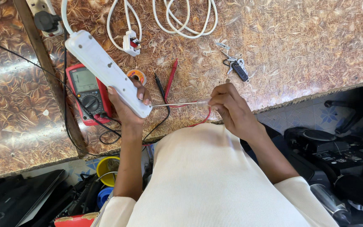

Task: The person uses a screwdriver to loosen and tighten screws on a white electrical extension cord and its plug. The person repeatedly opens and closes the extension housing and plug casing while manipulating the internal components.

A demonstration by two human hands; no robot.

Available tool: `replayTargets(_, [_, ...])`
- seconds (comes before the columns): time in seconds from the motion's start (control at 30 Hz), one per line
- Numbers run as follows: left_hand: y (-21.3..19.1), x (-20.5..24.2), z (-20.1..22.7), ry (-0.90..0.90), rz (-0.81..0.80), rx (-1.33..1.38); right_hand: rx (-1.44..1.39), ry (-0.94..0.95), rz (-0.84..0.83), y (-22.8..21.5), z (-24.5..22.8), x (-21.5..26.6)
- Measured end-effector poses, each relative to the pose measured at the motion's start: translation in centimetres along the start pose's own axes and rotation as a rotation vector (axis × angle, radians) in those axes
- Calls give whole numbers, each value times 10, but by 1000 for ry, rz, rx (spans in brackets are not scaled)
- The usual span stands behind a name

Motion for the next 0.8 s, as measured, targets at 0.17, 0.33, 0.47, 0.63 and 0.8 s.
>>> replayTargets(0.17, [21,3,1,-45,-79,75,216,14,28,3,-1,-4])
replayTargets(0.33, [22,0,12,-24,-60,20,54,-89,-34,2,-22,-20])
replayTargets(0.47, [25,-1,14,-38,-72,26,115,-4,-27,9,-7,-12])
replayTargets(0.63, [33,-2,18,0,-62,17,258,-46,-49,6,-12,-12])
replayTargets(0.8, [31,1,12,-29,-6,-61,4,-27,-29,1,-10,-17])
Point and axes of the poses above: each hand's wrist, its own x-axis away from the middle knuckle, its own y-axis out of the palm, z = x × y, the point moved 6 cm from there along -x, towards the middle knuckle, and after that the axes turned 6 degrees about x, right-handed, at the moved point
